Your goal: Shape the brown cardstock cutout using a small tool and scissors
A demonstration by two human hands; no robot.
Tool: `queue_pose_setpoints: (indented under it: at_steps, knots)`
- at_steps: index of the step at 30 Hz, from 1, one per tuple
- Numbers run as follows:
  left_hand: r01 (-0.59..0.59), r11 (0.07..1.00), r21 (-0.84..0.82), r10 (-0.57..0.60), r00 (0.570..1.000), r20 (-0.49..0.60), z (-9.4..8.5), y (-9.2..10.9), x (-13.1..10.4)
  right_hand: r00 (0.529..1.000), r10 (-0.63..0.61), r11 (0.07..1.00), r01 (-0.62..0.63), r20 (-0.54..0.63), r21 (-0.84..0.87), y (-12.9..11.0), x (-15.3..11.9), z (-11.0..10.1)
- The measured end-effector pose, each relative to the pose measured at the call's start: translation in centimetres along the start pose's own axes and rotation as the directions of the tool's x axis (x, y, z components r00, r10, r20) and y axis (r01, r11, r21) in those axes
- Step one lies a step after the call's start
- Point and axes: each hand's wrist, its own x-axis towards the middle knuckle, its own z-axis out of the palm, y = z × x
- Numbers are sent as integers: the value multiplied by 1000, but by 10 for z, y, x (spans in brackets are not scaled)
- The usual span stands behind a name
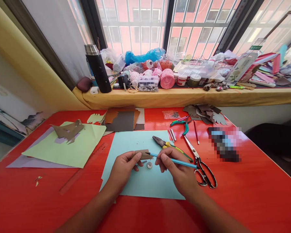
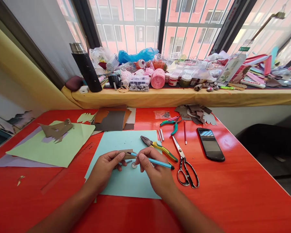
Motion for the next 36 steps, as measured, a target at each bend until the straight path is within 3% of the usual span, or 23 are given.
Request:
queue_pose_setpoints:
  at_steps: [4,8,36]
  knots:
    - [-3,1000,16,4,1000,-14,1,0,0,982,-162,945,183,98,-270,0,-5,5]
    - [-17,999,38,17,1000,-6,3,0,-1,954,-253,886,296,163,-358,6,-5,6]
    - [-31,997,75,32,999,-3,4,0,-2,946,-268,829,324,184,-457,6,-3,6]
